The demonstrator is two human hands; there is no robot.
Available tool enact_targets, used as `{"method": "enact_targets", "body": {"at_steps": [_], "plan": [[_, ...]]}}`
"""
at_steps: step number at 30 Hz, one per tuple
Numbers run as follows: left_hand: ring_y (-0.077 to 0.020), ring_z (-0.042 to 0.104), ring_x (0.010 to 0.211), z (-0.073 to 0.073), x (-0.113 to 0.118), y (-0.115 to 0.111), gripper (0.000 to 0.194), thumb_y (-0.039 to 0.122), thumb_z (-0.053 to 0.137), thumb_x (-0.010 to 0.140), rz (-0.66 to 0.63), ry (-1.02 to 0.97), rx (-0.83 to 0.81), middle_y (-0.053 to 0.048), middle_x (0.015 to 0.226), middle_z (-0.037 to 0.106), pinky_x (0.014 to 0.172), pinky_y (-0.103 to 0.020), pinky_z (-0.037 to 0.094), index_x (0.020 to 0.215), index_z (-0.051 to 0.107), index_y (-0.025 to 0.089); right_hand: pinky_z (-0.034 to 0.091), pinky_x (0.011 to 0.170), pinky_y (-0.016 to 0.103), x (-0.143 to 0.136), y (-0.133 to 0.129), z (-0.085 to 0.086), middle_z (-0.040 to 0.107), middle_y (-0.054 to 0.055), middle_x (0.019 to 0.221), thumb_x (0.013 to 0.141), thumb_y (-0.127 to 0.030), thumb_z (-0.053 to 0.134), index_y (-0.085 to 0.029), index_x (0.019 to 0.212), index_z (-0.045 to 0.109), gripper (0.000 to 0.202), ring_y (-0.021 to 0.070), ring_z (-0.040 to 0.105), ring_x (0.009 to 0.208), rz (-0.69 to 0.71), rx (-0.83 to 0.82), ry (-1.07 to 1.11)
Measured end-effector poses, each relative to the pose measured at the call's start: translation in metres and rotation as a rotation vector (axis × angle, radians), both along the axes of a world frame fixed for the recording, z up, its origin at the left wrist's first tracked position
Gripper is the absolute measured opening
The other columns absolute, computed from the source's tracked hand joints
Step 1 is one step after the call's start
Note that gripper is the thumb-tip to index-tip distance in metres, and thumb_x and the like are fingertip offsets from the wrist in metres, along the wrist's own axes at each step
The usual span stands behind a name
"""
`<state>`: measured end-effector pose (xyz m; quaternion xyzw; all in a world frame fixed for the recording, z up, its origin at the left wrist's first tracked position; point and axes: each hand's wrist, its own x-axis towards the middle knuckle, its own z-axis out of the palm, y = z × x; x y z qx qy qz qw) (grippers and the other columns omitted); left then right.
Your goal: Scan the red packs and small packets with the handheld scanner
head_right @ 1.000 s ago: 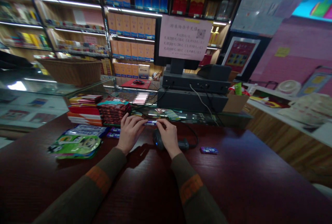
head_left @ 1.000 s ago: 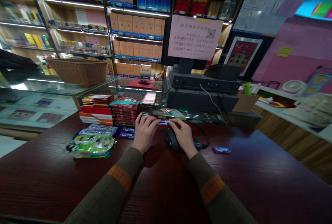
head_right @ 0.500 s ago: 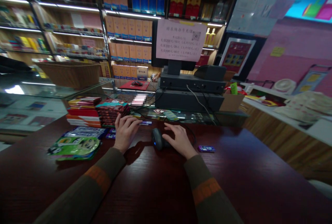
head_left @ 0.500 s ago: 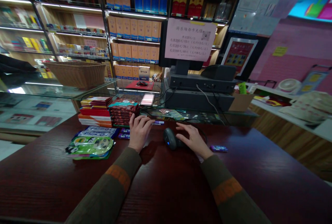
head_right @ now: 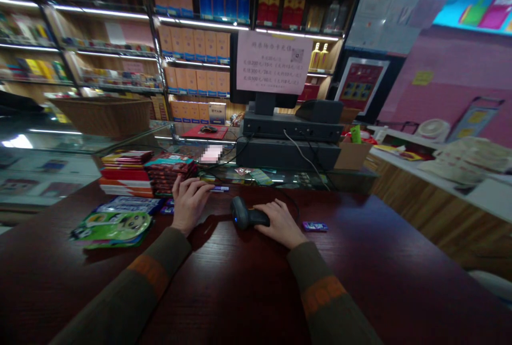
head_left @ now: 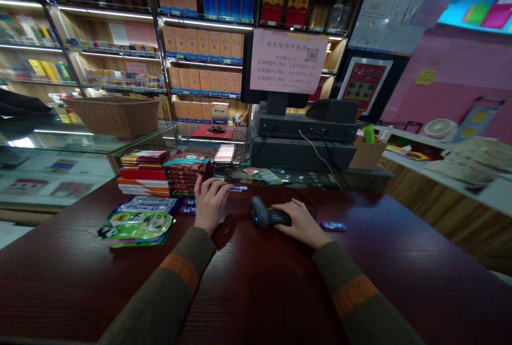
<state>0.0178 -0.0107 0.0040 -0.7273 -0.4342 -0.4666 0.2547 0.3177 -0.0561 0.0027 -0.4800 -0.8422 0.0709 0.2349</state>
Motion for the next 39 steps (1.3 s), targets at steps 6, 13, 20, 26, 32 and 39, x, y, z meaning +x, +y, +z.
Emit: {"method": "enact_targets", "body": {"at_steps": [6, 13, 20, 26, 32, 39], "plan": [[-0.0231, 0.058, 0.111, -0.001, -0.002, 0.001, 0.017, 0.026, 0.061, 0.094, 0.012, 0.0, 0.002, -0.002, 0.1, 0.074, 0.12, -0.053, 0.023, 0.105, 0.072, 0.031, 0.025, 0.118, 0.058, 0.002, -0.003, 0.011, 0.07, 0.007, 0.127, 0.082, -0.034, 0.072, -0.029, 0.132, 0.06, 0.052, 0.0259, 0.062, 0.119, 0.007, 0.071, 0.089], [-0.0233, 0.059, 0.11, 0.002, -0.002, -0.001, 0.017, 0.025, 0.059, 0.094, 0.014, 0.002, 0.01, -0.002, 0.1, 0.074, 0.118, -0.052, 0.024, 0.104, 0.072, 0.03, 0.022, 0.118, 0.058, 0.0, -0.011, 0.025, 0.071, 0.005, 0.122, 0.08, -0.035, 0.074, -0.03, 0.125, 0.064, 0.047, 0.0255, 0.063, 0.116, 0.048, -0.003, 0.141], [-0.0239, 0.059, 0.11, 0.001, -0.003, -0.001, 0.016, 0.024, 0.058, 0.094, 0.011, 0.004, -0.005, -0.003, 0.1, 0.073, 0.118, -0.053, 0.025, 0.101, 0.072, 0.029, 0.022, 0.118, 0.059, -0.003, -0.013, 0.027, 0.072, 0.005, 0.121, 0.078, -0.036, 0.074, -0.03, 0.123, 0.066, 0.045, 0.0267, 0.063, 0.116, 0.067, -0.052, 0.169], [-0.0237, 0.059, 0.11, -0.001, -0.003, 0.002, 0.015, 0.025, 0.059, 0.094, 0.021, 0.014, 0.001, -0.002, 0.1, 0.074, 0.118, -0.053, 0.025, 0.101, 0.072, 0.028, 0.02, 0.118, 0.06, -0.004, -0.014, 0.028, 0.072, 0.005, 0.121, 0.079, -0.035, 0.074, -0.03, 0.122, 0.066, 0.044, 0.0267, 0.063, 0.116, 0.054, -0.072, 0.174], [-0.0235, 0.059, 0.111, -0.001, -0.004, 0.002, 0.019, 0.025, 0.06, 0.093, 0.016, 0.002, -0.009, -0.003, 0.101, 0.073, 0.119, -0.054, 0.024, 0.106, 0.073, 0.031, 0.021, 0.119, 0.059, -0.004, -0.012, 0.024, 0.072, 0.004, 0.12, 0.078, -0.035, 0.075, -0.031, 0.123, 0.066, 0.045, 0.026, 0.063, 0.115, 0.071, -0.062, 0.164], [-0.0232, 0.059, 0.11, -0.001, -0.004, 0.002, 0.019, 0.024, 0.059, 0.094, 0.014, -0.006, -0.004, -0.003, 0.101, 0.073, 0.119, -0.054, 0.024, 0.105, 0.073, 0.031, 0.022, 0.118, 0.059, -0.003, -0.016, 0.03, 0.073, 0.004, 0.118, 0.076, -0.036, 0.076, -0.032, 0.122, 0.068, 0.046, 0.027, 0.063, 0.114, 0.065, -0.083, 0.18]]}}
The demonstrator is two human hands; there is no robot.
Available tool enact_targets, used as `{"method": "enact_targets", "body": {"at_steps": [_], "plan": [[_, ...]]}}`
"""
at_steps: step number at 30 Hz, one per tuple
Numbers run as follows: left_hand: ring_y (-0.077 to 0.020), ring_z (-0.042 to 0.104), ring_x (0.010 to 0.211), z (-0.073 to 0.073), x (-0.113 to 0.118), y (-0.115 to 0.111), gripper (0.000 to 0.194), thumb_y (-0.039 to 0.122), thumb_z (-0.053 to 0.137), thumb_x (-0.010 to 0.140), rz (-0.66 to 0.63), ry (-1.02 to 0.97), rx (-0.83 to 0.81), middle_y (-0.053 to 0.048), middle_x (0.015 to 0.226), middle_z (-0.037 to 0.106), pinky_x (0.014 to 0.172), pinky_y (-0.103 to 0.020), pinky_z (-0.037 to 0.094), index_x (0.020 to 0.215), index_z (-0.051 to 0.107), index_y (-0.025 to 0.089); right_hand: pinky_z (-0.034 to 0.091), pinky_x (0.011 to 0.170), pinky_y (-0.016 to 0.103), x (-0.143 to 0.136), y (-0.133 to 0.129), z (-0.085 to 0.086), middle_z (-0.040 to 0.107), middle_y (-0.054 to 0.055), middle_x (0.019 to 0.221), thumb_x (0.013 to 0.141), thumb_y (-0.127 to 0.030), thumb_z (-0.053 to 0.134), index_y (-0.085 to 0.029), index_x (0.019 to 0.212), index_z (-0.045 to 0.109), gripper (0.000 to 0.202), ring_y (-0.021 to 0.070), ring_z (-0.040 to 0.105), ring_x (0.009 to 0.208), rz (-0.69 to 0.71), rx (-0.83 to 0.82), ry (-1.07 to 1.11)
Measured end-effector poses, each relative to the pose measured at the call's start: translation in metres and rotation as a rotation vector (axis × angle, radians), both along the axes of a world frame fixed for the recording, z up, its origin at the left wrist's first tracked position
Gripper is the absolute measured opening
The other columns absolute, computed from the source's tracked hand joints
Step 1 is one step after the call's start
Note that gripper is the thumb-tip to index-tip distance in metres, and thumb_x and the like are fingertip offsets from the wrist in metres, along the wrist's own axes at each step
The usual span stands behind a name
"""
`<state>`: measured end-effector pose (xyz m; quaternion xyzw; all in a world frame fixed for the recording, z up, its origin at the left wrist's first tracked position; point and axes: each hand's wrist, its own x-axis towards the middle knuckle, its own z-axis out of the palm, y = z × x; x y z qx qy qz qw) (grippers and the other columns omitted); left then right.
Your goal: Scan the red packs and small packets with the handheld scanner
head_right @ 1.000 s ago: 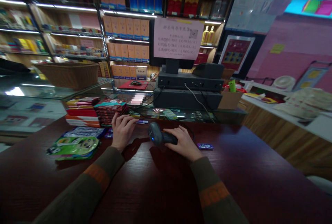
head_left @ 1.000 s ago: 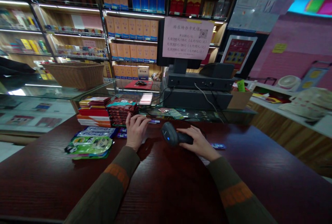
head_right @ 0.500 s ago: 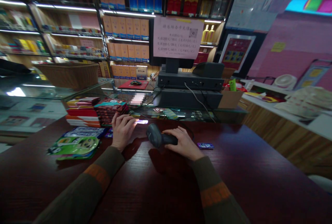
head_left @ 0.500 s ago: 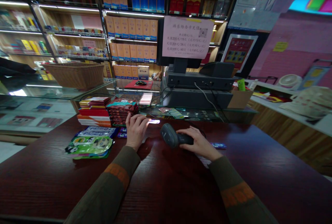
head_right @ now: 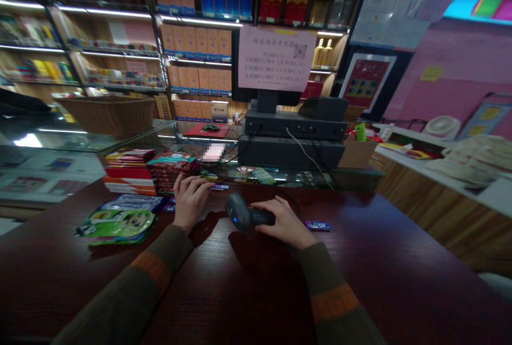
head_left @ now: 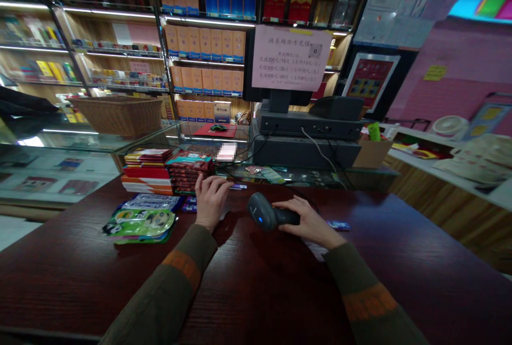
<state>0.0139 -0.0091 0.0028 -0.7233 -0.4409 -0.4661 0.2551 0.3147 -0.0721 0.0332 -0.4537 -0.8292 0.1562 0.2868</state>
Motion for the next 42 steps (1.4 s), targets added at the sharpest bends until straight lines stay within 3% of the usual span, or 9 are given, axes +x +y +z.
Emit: {"method": "enact_targets", "body": {"at_steps": [7, 20, 25, 31, 42], "plan": [[-0.0226, 0.059, 0.109, -0.002, -0.001, 0.003, 0.019, 0.023, 0.06, 0.093, 0.022, 0.019, 0.032, -0.002, 0.1, 0.074, 0.119, -0.052, 0.025, 0.104, 0.073, 0.031, 0.028, 0.115, 0.058, 0.003, -0.007, 0.015, 0.072, 0.006, 0.116, 0.077, -0.04, 0.076, -0.031, 0.121, 0.069, 0.046, 0.0293, 0.062, 0.114, 0.005, -0.077, 0.021], [-0.022, 0.06, 0.108, -0.001, -0.001, 0.002, 0.013, 0.025, 0.061, 0.094, 0.037, 0.031, 0.063, -0.001, 0.099, 0.074, 0.118, -0.05, 0.025, 0.096, 0.074, 0.028, 0.033, 0.111, 0.054, 0.005, -0.006, 0.013, 0.07, 0.006, 0.113, 0.079, -0.039, 0.075, -0.029, 0.121, 0.069, 0.044, 0.0273, 0.061, 0.112, 0.006, -0.117, -0.058], [-0.022, 0.059, 0.109, -0.002, -0.002, 0.003, 0.016, 0.024, 0.061, 0.094, 0.015, 0.022, 0.05, -0.001, 0.099, 0.075, 0.119, -0.049, 0.024, 0.101, 0.073, 0.03, 0.028, 0.114, 0.054, 0.005, -0.006, 0.015, 0.069, 0.007, 0.117, 0.08, -0.039, 0.073, -0.028, 0.124, 0.067, 0.046, 0.0275, 0.059, 0.115, 0.001, -0.143, -0.083], [-0.0221, 0.059, 0.11, -0.002, -0.002, 0.002, 0.017, 0.025, 0.06, 0.094, 0.014, 0.004, 0.025, -0.001, 0.101, 0.074, 0.119, -0.049, 0.024, 0.102, 0.074, 0.03, 0.017, 0.119, 0.056, 0.007, 0.001, 0.003, 0.069, 0.005, 0.124, 0.077, -0.038, 0.075, -0.03, 0.128, 0.065, 0.052, 0.0277, 0.059, 0.119, -0.013, -0.137, -0.096], [-0.0212, 0.06, 0.107, 0.001, -0.001, 0.001, 0.014, 0.026, 0.062, 0.094, 0.012, -0.008, 0.071, 0.0, 0.099, 0.074, 0.118, -0.048, 0.025, 0.102, 0.073, 0.03, 0.018, 0.118, 0.053, 0.017, 0.018, -0.027, 0.069, 0.005, 0.125, 0.071, -0.037, 0.08, -0.03, 0.127, 0.065, 0.058, 0.027, 0.057, 0.12, -0.071, -0.153, -0.168]]}}
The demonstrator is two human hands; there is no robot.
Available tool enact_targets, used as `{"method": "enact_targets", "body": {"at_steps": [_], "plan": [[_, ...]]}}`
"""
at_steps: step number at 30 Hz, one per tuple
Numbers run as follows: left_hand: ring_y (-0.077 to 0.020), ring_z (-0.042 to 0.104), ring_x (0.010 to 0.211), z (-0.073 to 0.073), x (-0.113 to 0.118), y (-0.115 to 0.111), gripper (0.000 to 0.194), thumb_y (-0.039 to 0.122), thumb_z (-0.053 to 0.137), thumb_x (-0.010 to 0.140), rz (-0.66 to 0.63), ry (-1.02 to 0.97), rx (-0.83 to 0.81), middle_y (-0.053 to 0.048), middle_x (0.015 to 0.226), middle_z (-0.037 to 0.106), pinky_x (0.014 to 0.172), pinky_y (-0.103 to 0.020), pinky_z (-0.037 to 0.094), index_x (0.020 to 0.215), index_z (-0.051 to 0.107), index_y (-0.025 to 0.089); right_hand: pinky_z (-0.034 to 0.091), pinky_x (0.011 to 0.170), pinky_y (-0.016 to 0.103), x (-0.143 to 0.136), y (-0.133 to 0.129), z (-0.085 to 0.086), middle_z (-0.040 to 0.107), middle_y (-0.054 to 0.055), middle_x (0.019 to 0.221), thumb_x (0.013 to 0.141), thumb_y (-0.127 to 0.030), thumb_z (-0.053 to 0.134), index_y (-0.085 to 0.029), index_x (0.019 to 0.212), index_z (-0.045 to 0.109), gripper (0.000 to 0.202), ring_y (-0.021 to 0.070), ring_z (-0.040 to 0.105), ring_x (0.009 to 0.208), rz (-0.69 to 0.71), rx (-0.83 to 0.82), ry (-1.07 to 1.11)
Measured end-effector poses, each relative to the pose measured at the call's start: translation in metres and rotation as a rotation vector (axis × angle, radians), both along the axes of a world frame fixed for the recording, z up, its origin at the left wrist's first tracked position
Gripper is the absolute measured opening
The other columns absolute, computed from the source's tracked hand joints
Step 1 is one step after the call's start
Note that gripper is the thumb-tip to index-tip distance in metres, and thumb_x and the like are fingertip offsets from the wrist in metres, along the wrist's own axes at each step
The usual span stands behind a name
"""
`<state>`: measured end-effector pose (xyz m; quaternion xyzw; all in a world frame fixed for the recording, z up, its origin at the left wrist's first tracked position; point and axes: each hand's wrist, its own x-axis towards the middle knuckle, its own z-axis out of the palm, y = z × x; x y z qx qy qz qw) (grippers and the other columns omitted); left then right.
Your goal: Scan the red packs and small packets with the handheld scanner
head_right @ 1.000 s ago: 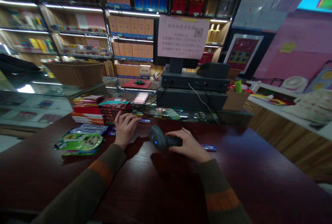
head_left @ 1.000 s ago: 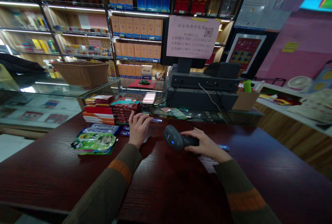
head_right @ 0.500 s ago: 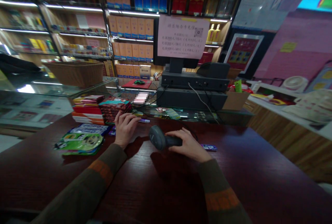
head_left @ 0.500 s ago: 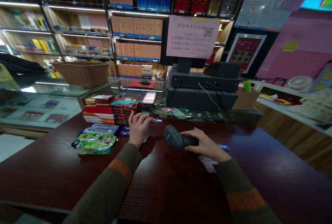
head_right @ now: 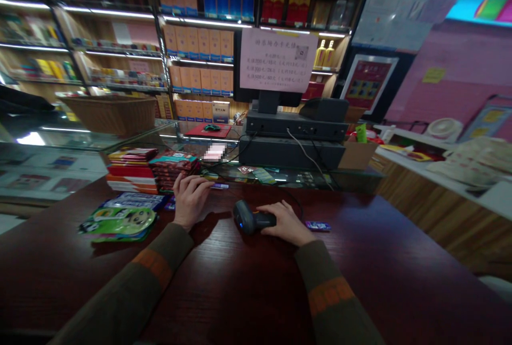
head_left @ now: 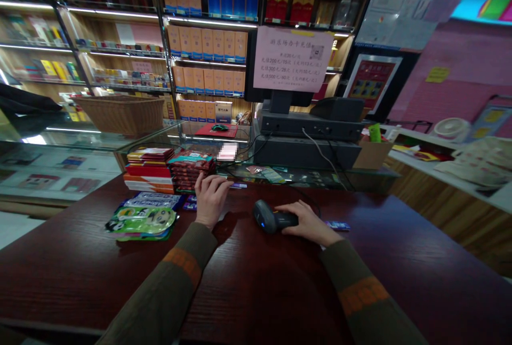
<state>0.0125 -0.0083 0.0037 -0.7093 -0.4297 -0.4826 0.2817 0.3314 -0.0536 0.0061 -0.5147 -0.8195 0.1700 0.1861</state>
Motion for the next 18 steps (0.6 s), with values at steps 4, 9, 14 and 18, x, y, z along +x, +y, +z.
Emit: {"method": "enact_targets", "body": {"at_steps": [4, 9, 14, 18], "plan": [[-0.0211, 0.06, 0.108, -0.002, -0.001, 0.001, 0.015, 0.025, 0.062, 0.094, -0.004, -0.011, 0.003, 0.0, 0.101, 0.074, 0.118, -0.049, 0.025, 0.104, 0.072, 0.03, 0.019, 0.117, 0.053, -0.001, 0.001, -0.001, 0.068, 0.005, 0.127, 0.072, -0.039, 0.079, -0.03, 0.127, 0.065, 0.058, 0.0278, 0.057, 0.121, -0.013, -0.009, -0.009], [-0.0215, 0.059, 0.108, -0.003, -0.002, 0.001, 0.015, 0.025, 0.063, 0.093, 0.003, -0.009, -0.008, -0.001, 0.101, 0.074, 0.118, -0.049, 0.026, 0.104, 0.072, 0.03, 0.024, 0.115, 0.054, -0.002, -0.003, 0.004, 0.069, 0.007, 0.126, 0.072, -0.048, 0.079, -0.031, 0.131, 0.064, 0.063, 0.0295, 0.058, 0.12, -0.019, -0.03, -0.007], [-0.0214, 0.059, 0.107, -0.002, -0.001, 0.0, 0.015, 0.025, 0.063, 0.093, -0.007, -0.007, 0.001, -0.001, 0.1, 0.073, 0.117, -0.048, 0.026, 0.104, 0.072, 0.03, 0.013, 0.12, 0.06, -0.004, -0.003, 0.004, 0.067, 0.006, 0.133, 0.089, -0.058, 0.058, -0.033, 0.129, 0.064, 0.048, 0.0291, 0.056, 0.127, -0.058, -0.02, 0.123], [-0.021, 0.059, 0.106, -0.002, 0.0, 0.0, 0.015, 0.025, 0.063, 0.093, -0.023, -0.008, 0.003, -0.001, 0.099, 0.073, 0.118, -0.048, 0.026, 0.104, 0.072, 0.03, 0.023, 0.118, 0.055, -0.02, 0.003, 0.006, 0.074, 0.003, 0.12, 0.095, -0.053, 0.049, -0.03, 0.115, 0.07, 0.038, 0.0258, 0.064, 0.116, -0.139, 0.099, 0.238]]}}
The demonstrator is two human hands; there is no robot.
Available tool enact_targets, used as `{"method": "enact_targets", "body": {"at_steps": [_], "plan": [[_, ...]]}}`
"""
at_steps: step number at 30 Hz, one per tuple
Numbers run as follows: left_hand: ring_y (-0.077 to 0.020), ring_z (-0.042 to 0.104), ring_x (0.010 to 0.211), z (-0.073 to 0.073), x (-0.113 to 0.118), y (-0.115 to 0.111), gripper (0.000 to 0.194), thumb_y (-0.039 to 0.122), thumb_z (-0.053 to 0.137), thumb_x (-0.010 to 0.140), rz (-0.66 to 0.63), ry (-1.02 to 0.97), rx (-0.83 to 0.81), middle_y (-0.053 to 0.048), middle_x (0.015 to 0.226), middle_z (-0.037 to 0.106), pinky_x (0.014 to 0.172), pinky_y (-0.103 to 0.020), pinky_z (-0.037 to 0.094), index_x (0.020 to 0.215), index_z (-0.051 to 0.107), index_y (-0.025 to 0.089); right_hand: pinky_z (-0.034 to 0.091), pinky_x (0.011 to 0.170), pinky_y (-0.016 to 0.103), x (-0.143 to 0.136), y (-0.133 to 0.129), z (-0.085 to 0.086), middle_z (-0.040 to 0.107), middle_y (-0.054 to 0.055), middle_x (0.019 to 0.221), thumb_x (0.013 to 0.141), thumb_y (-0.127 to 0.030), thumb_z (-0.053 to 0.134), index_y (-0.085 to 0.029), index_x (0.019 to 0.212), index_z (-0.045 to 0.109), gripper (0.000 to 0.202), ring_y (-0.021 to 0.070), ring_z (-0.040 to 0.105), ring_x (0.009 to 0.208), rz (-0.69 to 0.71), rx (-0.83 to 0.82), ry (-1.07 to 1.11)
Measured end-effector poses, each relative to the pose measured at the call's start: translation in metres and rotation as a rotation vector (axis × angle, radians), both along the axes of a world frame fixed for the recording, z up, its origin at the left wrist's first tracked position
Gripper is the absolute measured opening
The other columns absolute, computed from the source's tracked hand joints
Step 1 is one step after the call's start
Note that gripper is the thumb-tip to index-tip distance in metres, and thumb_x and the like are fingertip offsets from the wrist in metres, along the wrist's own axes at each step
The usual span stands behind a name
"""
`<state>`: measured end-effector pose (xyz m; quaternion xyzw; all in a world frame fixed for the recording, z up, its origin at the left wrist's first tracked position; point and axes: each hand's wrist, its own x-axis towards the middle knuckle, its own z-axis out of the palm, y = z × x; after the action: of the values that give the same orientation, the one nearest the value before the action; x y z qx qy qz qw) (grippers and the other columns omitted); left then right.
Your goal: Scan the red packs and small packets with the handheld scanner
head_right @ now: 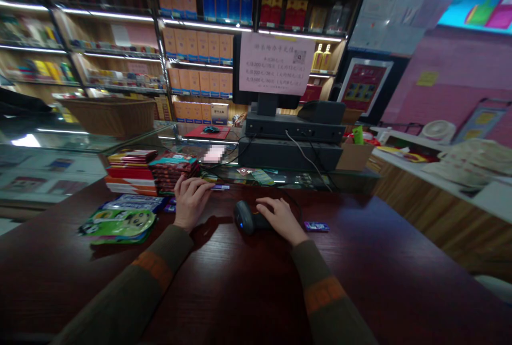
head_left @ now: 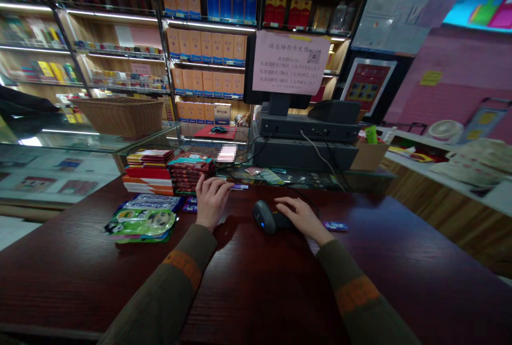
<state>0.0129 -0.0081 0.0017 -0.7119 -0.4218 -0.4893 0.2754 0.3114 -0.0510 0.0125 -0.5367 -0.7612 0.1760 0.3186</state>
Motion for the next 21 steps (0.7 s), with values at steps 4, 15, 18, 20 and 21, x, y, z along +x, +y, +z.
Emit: {"method": "enact_targets", "body": {"at_steps": [4, 15, 18, 20, 21], "plan": [[-0.0203, 0.059, 0.106, 0.0, 0.001, -0.001, 0.015, 0.025, 0.062, 0.093, -0.012, 0.0, -0.001, -0.001, 0.098, 0.073, 0.118, -0.047, 0.025, 0.103, 0.072, 0.03, 0.038, 0.11, 0.046, -0.026, 0.005, 0.015, 0.076, 0.002, 0.113, 0.094, -0.046, 0.051, -0.029, 0.107, 0.073, 0.031, 0.0245, 0.066, 0.109, -0.056, 0.085, 0.077], [-0.0209, 0.061, 0.107, 0.003, 0.002, -0.009, 0.017, 0.023, 0.061, 0.093, -0.044, -0.002, -0.009, -0.002, 0.098, 0.074, 0.118, -0.048, 0.027, 0.105, 0.072, 0.03, 0.048, 0.096, 0.038, -0.074, 0.028, 0.03, 0.077, 0.0, 0.099, 0.088, -0.038, 0.062, -0.028, 0.104, 0.075, 0.022, 0.0216, 0.07, 0.098, -0.089, 0.047, 0.169], [-0.0206, 0.061, 0.107, 0.003, 0.003, -0.01, 0.018, 0.022, 0.061, 0.093, -0.055, 0.002, -0.006, -0.002, 0.098, 0.074, 0.118, -0.048, 0.026, 0.105, 0.072, 0.029, 0.05, 0.093, 0.036, -0.079, 0.034, 0.025, 0.078, 0.001, 0.095, 0.086, -0.04, 0.066, -0.027, 0.102, 0.076, 0.022, 0.0216, 0.072, 0.093, -0.08, 0.022, 0.224], [-0.0204, 0.061, 0.106, 0.003, 0.004, -0.011, 0.017, 0.021, 0.061, 0.093, -0.056, 0.006, -0.003, -0.002, 0.097, 0.074, 0.118, -0.047, 0.026, 0.104, 0.072, 0.029, 0.051, 0.091, 0.036, -0.081, 0.036, 0.022, 0.078, 0.001, 0.092, 0.084, -0.041, 0.068, -0.027, 0.1, 0.076, 0.022, 0.0219, 0.072, 0.09, -0.075, 0.02, 0.245], [-0.0204, 0.061, 0.106, 0.004, 0.004, -0.011, 0.017, 0.022, 0.06, 0.093, -0.055, 0.008, -0.001, -0.002, 0.097, 0.074, 0.118, -0.047, 0.027, 0.104, 0.072, 0.029, 0.051, 0.09, 0.036, -0.083, 0.038, 0.022, 0.078, 0.001, 0.091, 0.083, -0.041, 0.069, -0.027, 0.098, 0.076, 0.022, 0.022, 0.072, 0.089, -0.072, 0.019, 0.252]]}}
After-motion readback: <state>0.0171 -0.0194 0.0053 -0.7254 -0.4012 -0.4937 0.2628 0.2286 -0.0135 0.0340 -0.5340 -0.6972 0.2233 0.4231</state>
